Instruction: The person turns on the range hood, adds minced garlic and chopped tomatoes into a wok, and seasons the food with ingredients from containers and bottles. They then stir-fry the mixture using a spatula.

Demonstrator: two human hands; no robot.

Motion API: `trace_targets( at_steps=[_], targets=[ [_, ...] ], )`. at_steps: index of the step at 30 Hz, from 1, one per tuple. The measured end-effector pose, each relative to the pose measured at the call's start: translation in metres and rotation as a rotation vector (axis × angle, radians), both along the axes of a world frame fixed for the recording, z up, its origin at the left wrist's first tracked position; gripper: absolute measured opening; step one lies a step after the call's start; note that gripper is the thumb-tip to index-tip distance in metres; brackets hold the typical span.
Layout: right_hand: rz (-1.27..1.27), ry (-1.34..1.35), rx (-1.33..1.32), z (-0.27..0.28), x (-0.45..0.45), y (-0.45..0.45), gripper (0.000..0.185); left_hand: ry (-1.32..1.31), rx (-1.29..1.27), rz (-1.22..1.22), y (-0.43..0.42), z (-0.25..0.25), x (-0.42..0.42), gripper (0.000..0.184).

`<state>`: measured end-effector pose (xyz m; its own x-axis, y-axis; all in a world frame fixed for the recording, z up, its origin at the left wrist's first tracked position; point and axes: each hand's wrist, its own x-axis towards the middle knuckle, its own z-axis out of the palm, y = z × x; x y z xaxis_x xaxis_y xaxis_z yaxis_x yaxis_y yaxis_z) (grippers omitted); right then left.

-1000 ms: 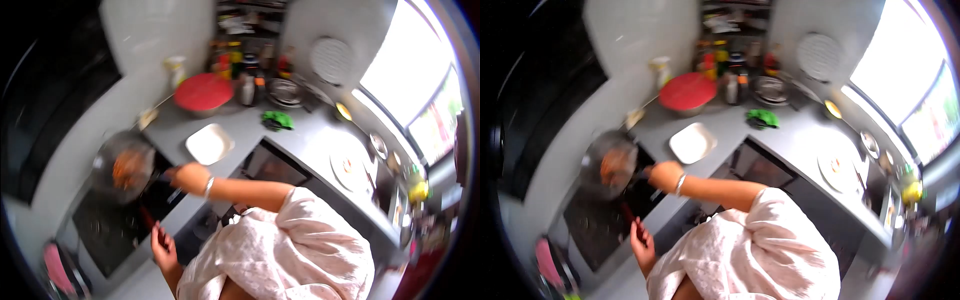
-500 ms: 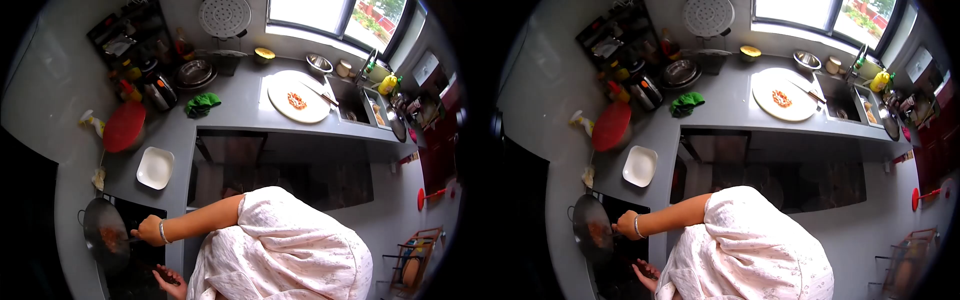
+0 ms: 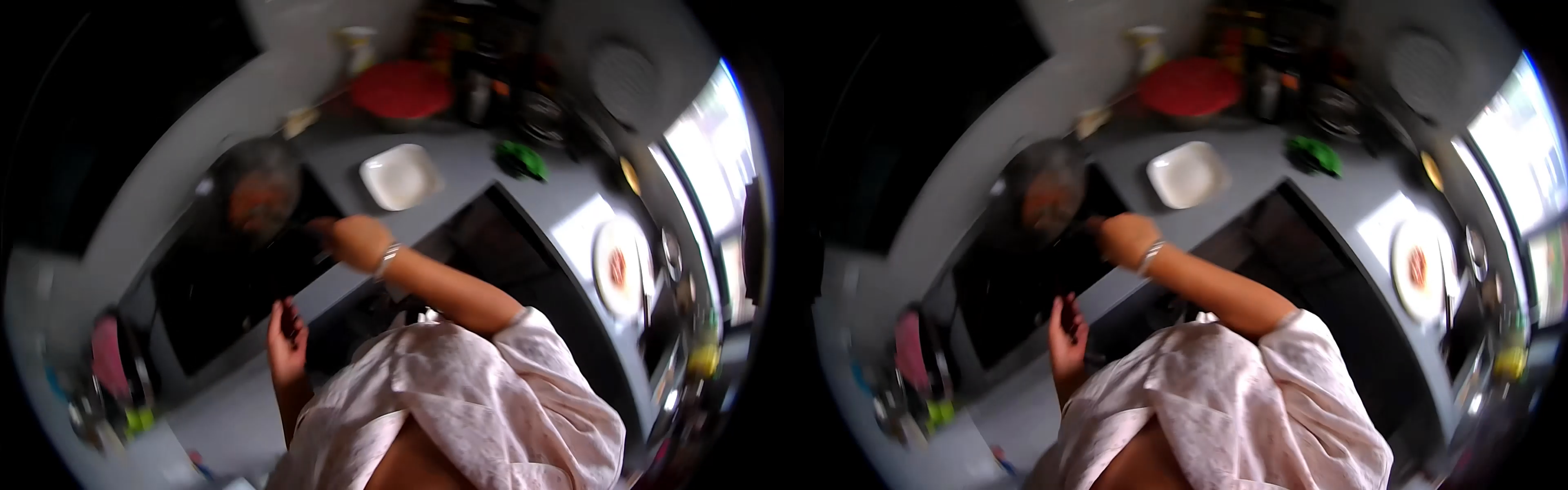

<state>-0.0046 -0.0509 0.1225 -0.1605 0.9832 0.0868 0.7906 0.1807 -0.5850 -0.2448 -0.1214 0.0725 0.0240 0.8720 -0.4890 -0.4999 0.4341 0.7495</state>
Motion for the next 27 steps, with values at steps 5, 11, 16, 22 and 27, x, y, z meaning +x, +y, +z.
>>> trace_targets(
  at_steps=[5,11,16,22,27],
  targets=[
    [0.043,0.087,0.108,0.007,-0.003,0.037,0.040,-0.122,-0.070,0.075,0.009,-0.008,-0.003,0.032],
    [0.084,-0.056,0.097,0.009,-0.020,0.064,0.036,-0.151,-0.027,0.105,0.003,-0.001,0.001,0.031],
    [0.172,-0.111,0.050,0.023,-0.007,0.053,0.037,-0.185,-0.012,0.102,0.005,-0.005,0.000,0.030],
    [0.316,-0.165,0.149,0.076,0.045,0.034,0.033,-0.228,0.018,0.079,0.007,-0.009,-0.003,0.028],
    [0.312,-0.345,0.175,0.077,0.044,0.039,0.031,-0.228,0.027,0.081,0.007,-0.007,-0.002,0.029]
  ],
)
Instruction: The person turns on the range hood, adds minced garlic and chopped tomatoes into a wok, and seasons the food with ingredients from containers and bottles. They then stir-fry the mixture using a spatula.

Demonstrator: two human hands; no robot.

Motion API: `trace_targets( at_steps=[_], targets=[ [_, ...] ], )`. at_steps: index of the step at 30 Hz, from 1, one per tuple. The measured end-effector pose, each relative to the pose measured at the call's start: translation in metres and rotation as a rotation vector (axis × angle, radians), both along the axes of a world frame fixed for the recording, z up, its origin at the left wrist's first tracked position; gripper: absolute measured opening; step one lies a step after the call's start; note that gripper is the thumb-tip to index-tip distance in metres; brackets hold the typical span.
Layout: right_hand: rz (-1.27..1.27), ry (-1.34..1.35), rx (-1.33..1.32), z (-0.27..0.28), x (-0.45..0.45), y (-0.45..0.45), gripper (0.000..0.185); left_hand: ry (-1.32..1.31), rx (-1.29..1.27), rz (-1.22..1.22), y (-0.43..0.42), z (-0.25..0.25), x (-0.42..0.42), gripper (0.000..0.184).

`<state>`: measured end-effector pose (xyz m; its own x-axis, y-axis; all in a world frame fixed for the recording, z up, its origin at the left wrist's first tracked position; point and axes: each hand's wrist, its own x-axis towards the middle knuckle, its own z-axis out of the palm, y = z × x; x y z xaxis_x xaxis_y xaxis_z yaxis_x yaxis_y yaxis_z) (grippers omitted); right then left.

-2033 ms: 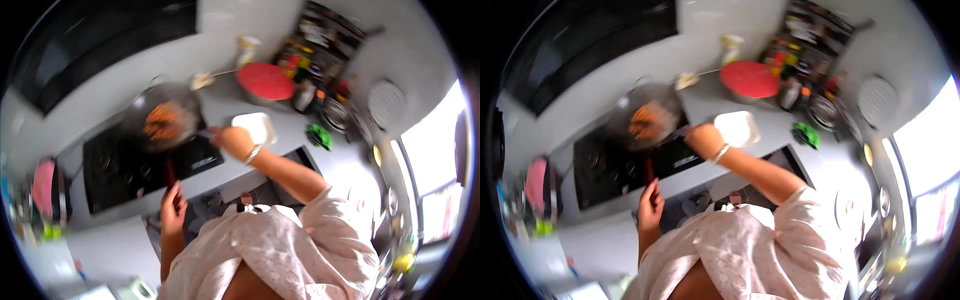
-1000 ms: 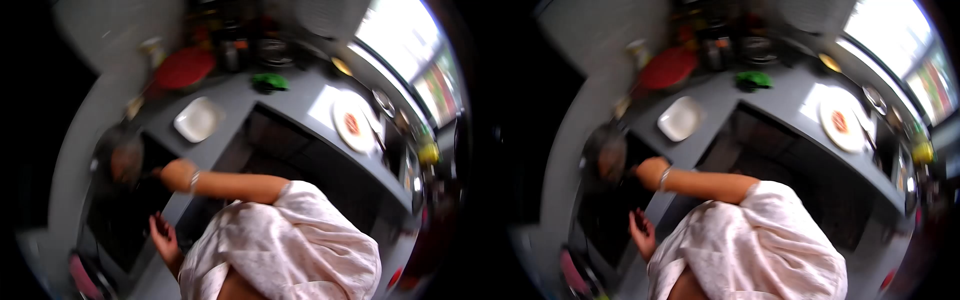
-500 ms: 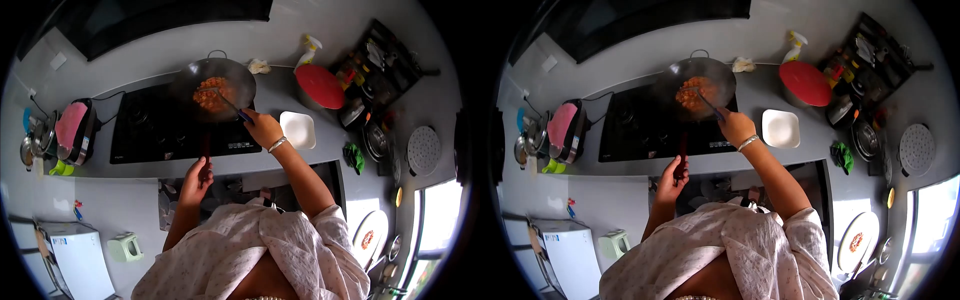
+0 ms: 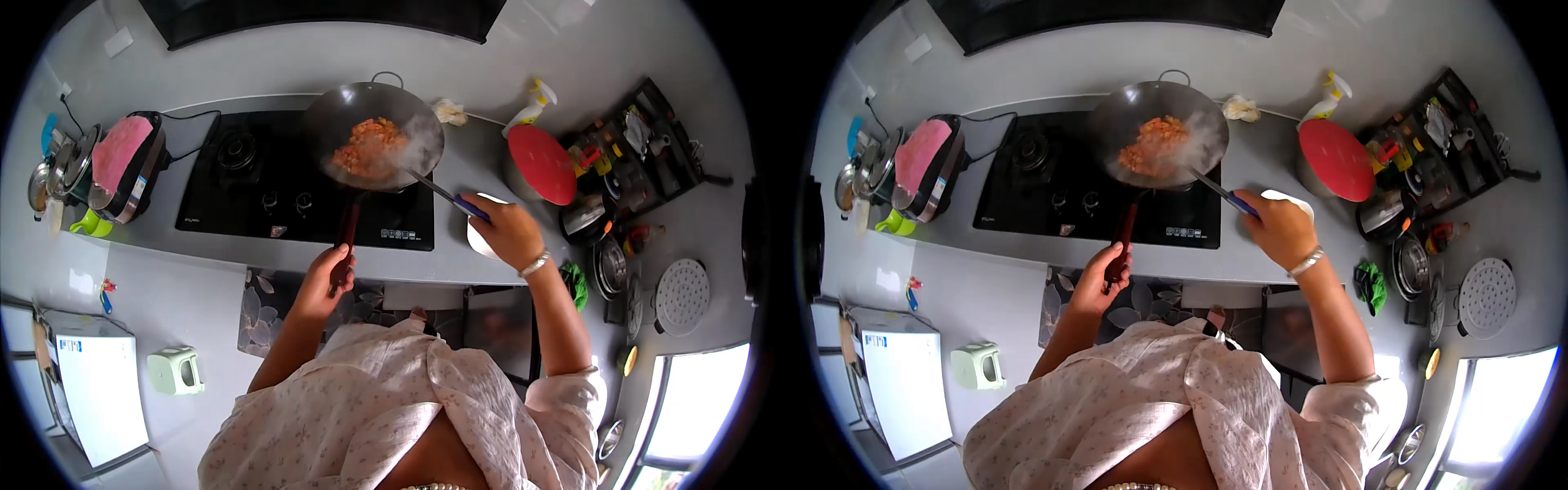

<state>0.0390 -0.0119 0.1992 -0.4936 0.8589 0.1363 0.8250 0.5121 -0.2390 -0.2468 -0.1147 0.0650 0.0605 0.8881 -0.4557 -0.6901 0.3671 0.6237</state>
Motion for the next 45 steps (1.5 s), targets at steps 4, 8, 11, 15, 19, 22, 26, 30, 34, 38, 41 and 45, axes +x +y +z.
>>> trace_targets(
  at_steps=[4,8,11,15,19,22,26,30,34,38,41,45],
  targets=[
    [-0.038,0.128,-0.005,-0.031,-0.030,0.026,0.033,0.016,0.017,-0.018,-0.001,-0.001,-0.002,0.028],
    [-0.071,0.188,0.067,-0.040,-0.044,0.052,0.033,0.012,0.042,-0.015,-0.002,0.001,-0.001,0.028],
    [-0.102,0.181,0.011,-0.040,-0.053,0.066,0.034,0.014,0.053,-0.004,-0.002,-0.001,0.000,0.027],
    [-0.062,0.154,-0.078,-0.037,-0.055,0.058,0.034,0.022,0.053,0.012,-0.002,0.000,0.000,0.026],
    [-0.030,0.244,-0.122,-0.025,-0.037,0.053,0.034,0.004,0.052,0.007,-0.001,-0.001,0.000,0.025],
    [-0.080,0.261,-0.083,-0.029,-0.037,0.061,0.034,0.007,0.050,0.010,-0.002,-0.003,0.001,0.025],
    [-0.138,0.206,-0.063,-0.047,-0.049,0.065,0.035,0.002,0.047,0.018,-0.002,-0.003,0.001,0.025],
    [-0.061,0.223,-0.144,-0.033,-0.047,0.045,0.035,-0.007,0.045,0.029,-0.003,-0.003,0.002,0.024],
    [0.015,0.236,-0.201,0.007,-0.029,0.018,0.035,-0.015,0.055,0.024,-0.002,-0.004,0.001,0.024],
    [0.017,0.179,-0.162,-0.006,-0.030,0.007,0.035,-0.024,0.054,0.022,-0.001,-0.007,0.000,0.025],
    [-0.008,0.127,-0.068,-0.043,-0.039,0.017,0.035,-0.015,0.055,0.012,-0.001,-0.007,0.000,0.026],
    [-0.074,0.252,-0.070,-0.042,-0.041,0.029,0.034,-0.021,0.030,-0.002,-0.002,-0.008,-0.002,0.029]
  ],
)
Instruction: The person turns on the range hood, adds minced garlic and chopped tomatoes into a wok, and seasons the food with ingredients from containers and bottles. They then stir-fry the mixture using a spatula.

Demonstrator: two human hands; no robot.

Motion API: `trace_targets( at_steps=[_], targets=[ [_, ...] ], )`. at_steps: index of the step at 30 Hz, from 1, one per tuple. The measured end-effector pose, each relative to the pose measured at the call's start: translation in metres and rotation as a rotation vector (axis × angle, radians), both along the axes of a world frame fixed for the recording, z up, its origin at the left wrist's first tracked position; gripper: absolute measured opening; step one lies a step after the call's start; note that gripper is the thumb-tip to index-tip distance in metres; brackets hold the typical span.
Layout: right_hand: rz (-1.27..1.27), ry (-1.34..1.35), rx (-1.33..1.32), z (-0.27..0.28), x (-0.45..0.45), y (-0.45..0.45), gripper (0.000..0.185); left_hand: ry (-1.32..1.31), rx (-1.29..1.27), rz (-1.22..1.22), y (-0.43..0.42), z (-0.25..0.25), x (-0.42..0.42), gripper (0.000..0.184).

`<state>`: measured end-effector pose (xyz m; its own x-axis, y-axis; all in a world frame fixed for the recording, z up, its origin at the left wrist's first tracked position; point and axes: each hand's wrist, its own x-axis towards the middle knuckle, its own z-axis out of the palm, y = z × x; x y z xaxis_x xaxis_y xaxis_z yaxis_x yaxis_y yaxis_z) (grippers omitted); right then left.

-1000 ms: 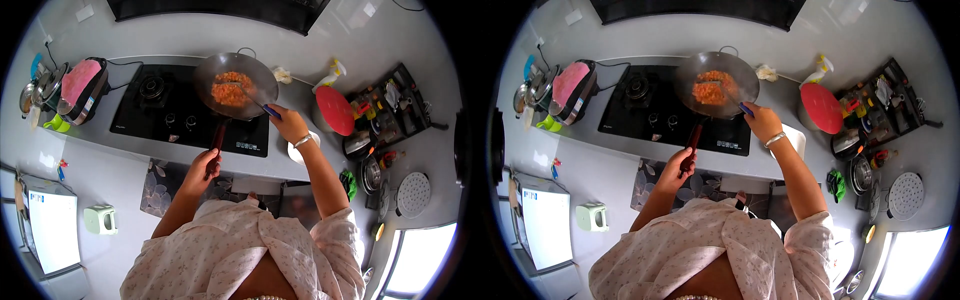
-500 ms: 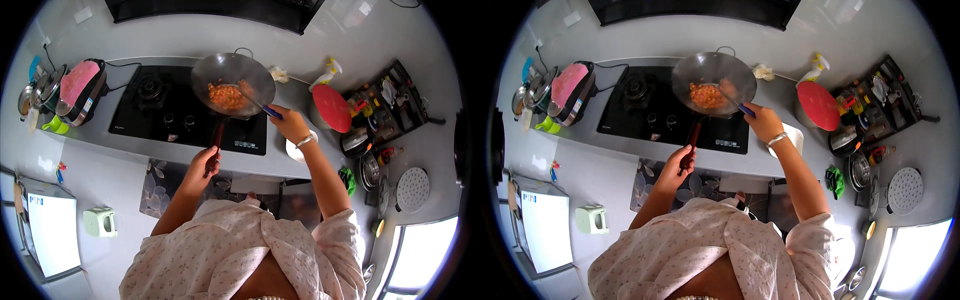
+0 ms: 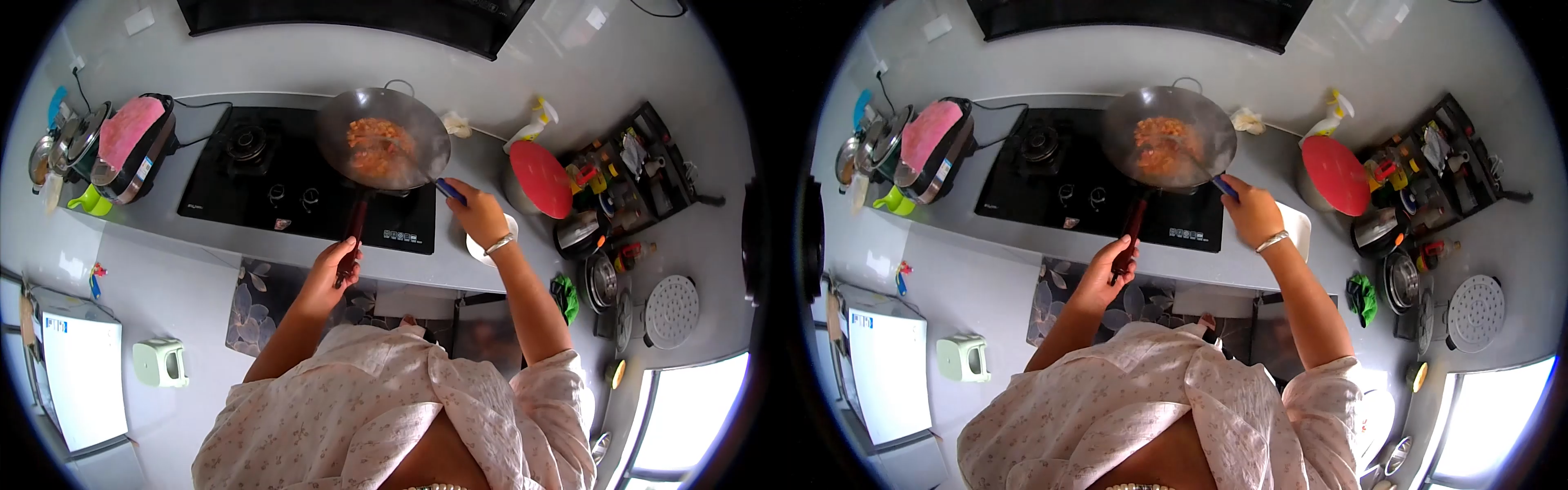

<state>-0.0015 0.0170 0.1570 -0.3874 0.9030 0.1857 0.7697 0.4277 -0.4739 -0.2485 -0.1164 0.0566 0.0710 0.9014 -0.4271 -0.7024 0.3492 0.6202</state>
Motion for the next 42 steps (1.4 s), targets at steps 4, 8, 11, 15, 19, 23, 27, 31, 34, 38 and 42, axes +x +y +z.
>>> trace_targets(
  at_steps=[4,8,11,15,19,23,27,31,34,38,42],
  targets=[
    [-0.044,0.038,-0.024,0.010,-0.001,0.012,0.035,-0.035,0.026,0.003,-0.004,-0.002,0.002,0.034],
    [-0.019,-0.002,-0.031,-0.004,-0.006,0.017,0.034,-0.039,0.007,0.007,-0.011,0.007,0.003,0.036],
    [0.045,0.026,-0.037,0.011,0.002,0.006,0.034,-0.065,0.017,0.004,-0.012,0.001,0.000,0.037],
    [0.038,-0.064,-0.034,0.047,0.022,-0.014,0.034,-0.084,0.010,0.006,-0.015,-0.002,-0.001,0.038],
    [0.009,-0.185,0.023,0.031,0.024,-0.018,0.033,-0.101,0.023,-0.007,-0.017,-0.006,-0.002,0.041],
    [-0.029,-0.130,0.056,0.016,0.016,-0.021,0.032,-0.139,0.009,0.005,-0.018,-0.013,-0.003,0.046],
    [-0.113,-0.246,0.075,0.032,0.020,-0.030,0.031,-0.151,-0.016,0.025,-0.024,-0.015,-0.005,0.049],
    [-0.016,-0.245,0.095,0.043,0.026,-0.036,0.031,-0.111,-0.014,0.053,-0.032,-0.017,-0.004,0.049],
    [-0.032,-0.222,0.112,0.031,0.014,-0.035,0.033,-0.103,0.002,0.050,-0.032,-0.019,-0.003,0.046],
    [-0.017,-0.287,0.137,0.056,0.021,-0.043,0.033,-0.089,0.058,0.057,-0.032,-0.015,-0.004,0.045],
    [0.027,-0.279,0.060,0.081,0.040,-0.053,0.032,-0.118,0.046,0.044,-0.033,-0.021,-0.005,0.045]
  ],
)
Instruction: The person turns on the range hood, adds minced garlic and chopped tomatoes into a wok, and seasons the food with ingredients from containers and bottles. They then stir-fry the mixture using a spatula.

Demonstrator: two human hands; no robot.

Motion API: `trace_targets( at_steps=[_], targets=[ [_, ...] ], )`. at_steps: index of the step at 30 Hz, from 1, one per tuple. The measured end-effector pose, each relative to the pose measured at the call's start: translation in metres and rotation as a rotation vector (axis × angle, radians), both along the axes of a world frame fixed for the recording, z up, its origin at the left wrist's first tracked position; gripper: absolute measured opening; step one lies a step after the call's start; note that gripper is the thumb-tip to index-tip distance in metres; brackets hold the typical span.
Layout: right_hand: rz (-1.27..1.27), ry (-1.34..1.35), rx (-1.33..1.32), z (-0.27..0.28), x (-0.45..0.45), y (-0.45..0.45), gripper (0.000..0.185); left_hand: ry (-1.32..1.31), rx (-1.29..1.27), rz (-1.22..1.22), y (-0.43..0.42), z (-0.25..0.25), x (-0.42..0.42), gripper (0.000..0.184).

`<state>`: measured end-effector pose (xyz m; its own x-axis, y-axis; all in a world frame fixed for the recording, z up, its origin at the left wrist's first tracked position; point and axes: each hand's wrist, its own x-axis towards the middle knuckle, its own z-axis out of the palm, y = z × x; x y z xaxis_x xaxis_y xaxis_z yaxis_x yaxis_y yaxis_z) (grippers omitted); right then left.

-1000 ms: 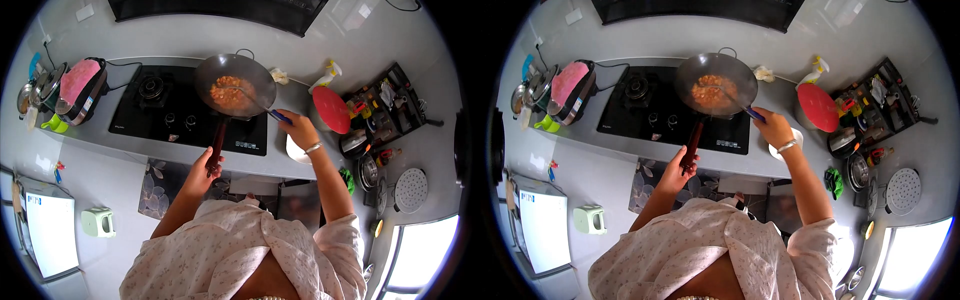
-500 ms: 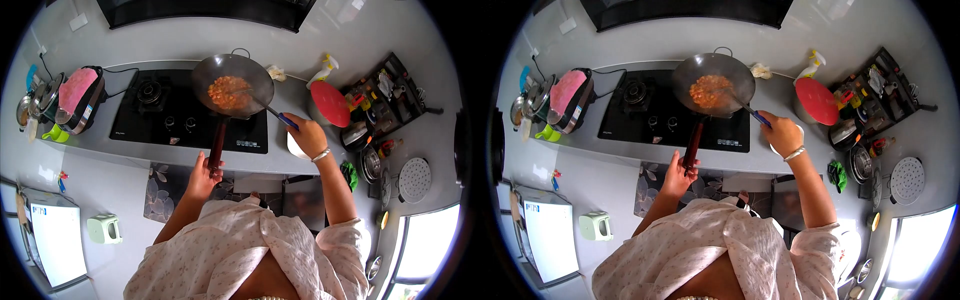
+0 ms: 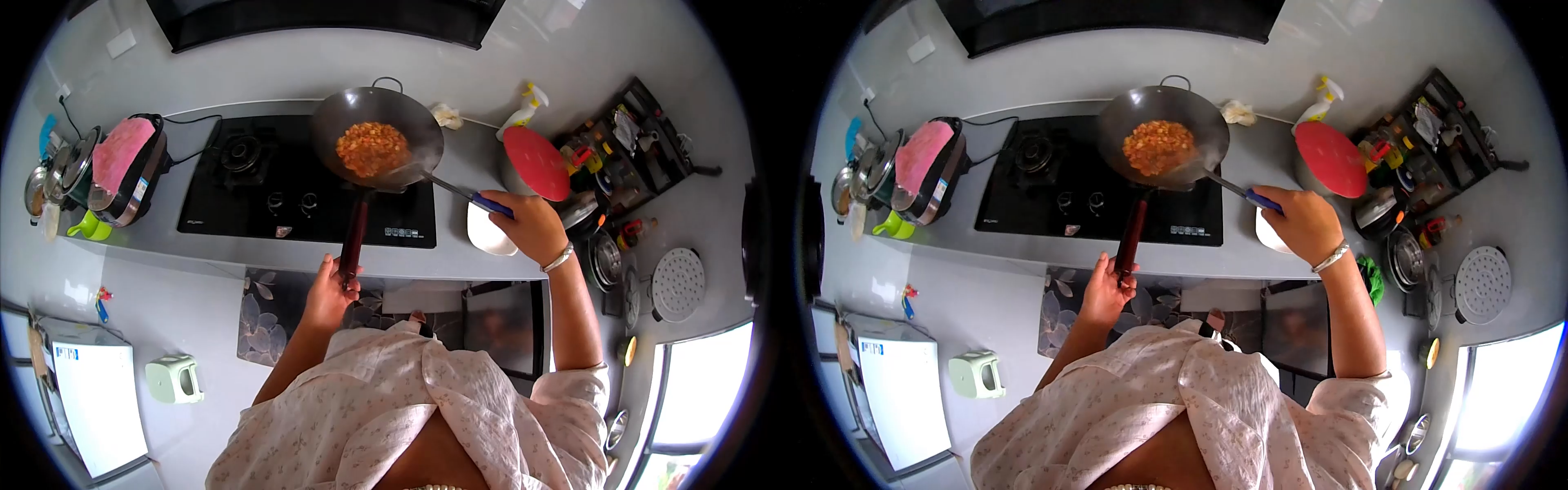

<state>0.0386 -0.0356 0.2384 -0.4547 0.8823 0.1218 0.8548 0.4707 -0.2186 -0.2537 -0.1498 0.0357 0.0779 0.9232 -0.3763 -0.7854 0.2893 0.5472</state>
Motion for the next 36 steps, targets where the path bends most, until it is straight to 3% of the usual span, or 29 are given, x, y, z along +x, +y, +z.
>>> trace_targets(
  at_steps=[7,12,16,20,24,26,31,36],
  targets=[
    [-0.061,0.083,0.073,-0.035,-0.016,0.005,0.031,-0.085,-0.062,0.052,-0.002,-0.006,0.003,0.043],
    [-0.137,0.114,0.107,-0.041,-0.033,0.020,0.033,-0.049,-0.138,0.018,-0.009,-0.059,0.000,0.029],
    [-0.137,0.178,0.183,-0.103,-0.049,0.041,0.030,0.016,-0.179,-0.023,-0.014,-0.043,0.014,0.018],
    [-0.185,0.202,-0.004,-0.123,-0.055,0.027,0.041,0.002,-0.180,-0.062,-0.018,-0.035,0.022,0.016],
    [-0.127,0.463,-0.127,-0.148,-0.042,0.022,0.051,0.085,-0.219,-0.108,-0.017,-0.035,0.033,0.018],
    [-0.114,0.600,-0.311,-0.143,-0.037,0.013,0.055,0.046,-0.226,-0.080,-0.013,-0.042,0.040,0.017],
    [-0.078,0.789,-0.290,-0.139,-0.007,-0.023,0.074,0.121,-0.226,-0.193,-0.003,-0.031,0.085,0.015],
    [-0.163,0.801,-0.320,-0.146,0.073,-0.063,0.064,0.155,-0.232,-0.327,0.001,-0.033,0.142,0.015]
  ],
)
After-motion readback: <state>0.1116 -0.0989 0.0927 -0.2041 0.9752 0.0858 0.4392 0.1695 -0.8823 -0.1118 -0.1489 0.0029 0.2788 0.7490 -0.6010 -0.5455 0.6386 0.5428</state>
